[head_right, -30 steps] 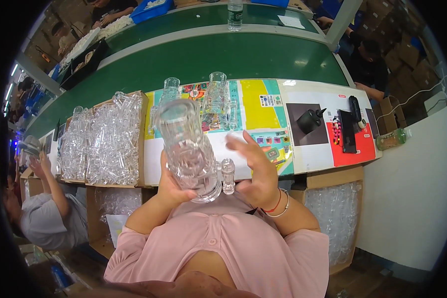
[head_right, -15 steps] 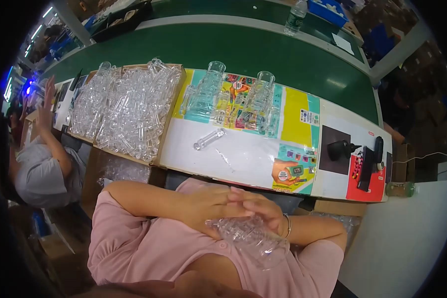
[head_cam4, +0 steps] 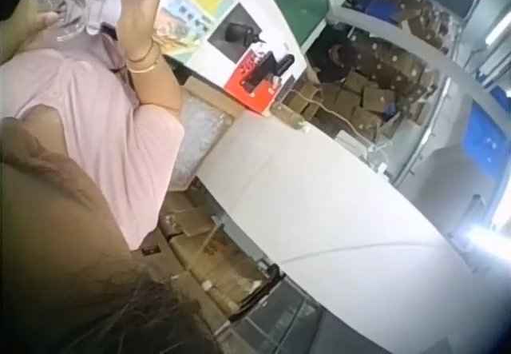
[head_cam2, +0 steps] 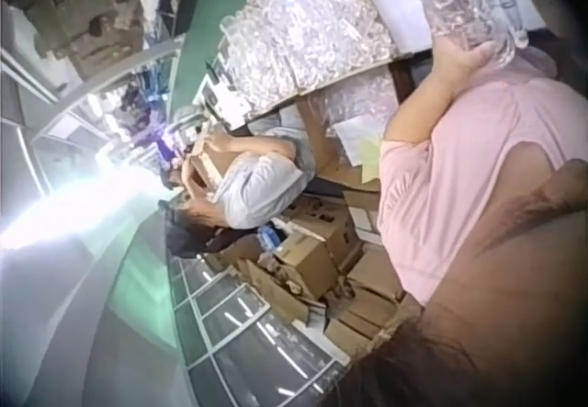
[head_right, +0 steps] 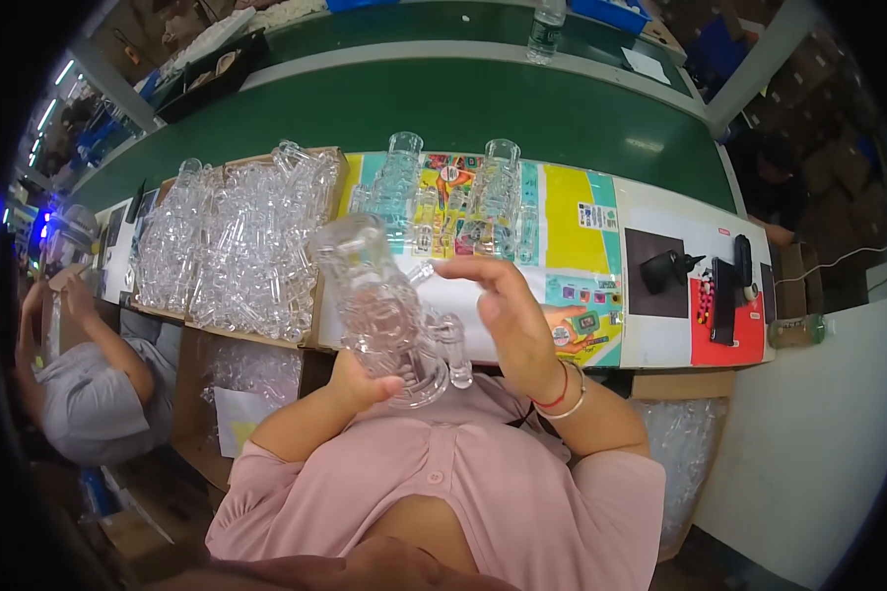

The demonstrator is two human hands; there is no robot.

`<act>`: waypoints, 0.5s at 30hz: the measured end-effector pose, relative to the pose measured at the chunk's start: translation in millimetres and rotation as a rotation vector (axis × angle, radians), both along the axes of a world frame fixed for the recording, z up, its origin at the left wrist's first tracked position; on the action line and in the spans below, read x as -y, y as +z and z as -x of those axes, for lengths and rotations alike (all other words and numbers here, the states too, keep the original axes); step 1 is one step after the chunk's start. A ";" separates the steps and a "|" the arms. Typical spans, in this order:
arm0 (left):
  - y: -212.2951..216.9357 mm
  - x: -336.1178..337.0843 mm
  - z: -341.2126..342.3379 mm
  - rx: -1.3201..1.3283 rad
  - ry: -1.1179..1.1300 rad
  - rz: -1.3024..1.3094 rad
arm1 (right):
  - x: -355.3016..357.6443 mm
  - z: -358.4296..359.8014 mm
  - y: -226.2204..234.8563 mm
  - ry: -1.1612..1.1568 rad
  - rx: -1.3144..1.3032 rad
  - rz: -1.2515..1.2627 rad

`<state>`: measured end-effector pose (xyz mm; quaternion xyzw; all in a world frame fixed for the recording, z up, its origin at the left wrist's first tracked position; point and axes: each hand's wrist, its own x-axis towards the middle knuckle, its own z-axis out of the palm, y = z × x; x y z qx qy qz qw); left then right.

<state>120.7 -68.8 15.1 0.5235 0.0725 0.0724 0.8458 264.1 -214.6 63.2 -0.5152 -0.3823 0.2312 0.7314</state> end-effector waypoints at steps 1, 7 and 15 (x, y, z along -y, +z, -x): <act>1.8 -2.5 1.3 0.006 0.001 -0.008 | 6.9 0.3 4.3 0.001 0.006 -0.008; 9.3 -15.9 13.9 0.205 -0.083 -0.731 | 8.4 18.6 25.7 -0.269 1.001 0.217; 36.5 -18.3 20.2 0.755 0.281 -1.310 | 9.7 30.1 14.3 -0.197 1.023 0.030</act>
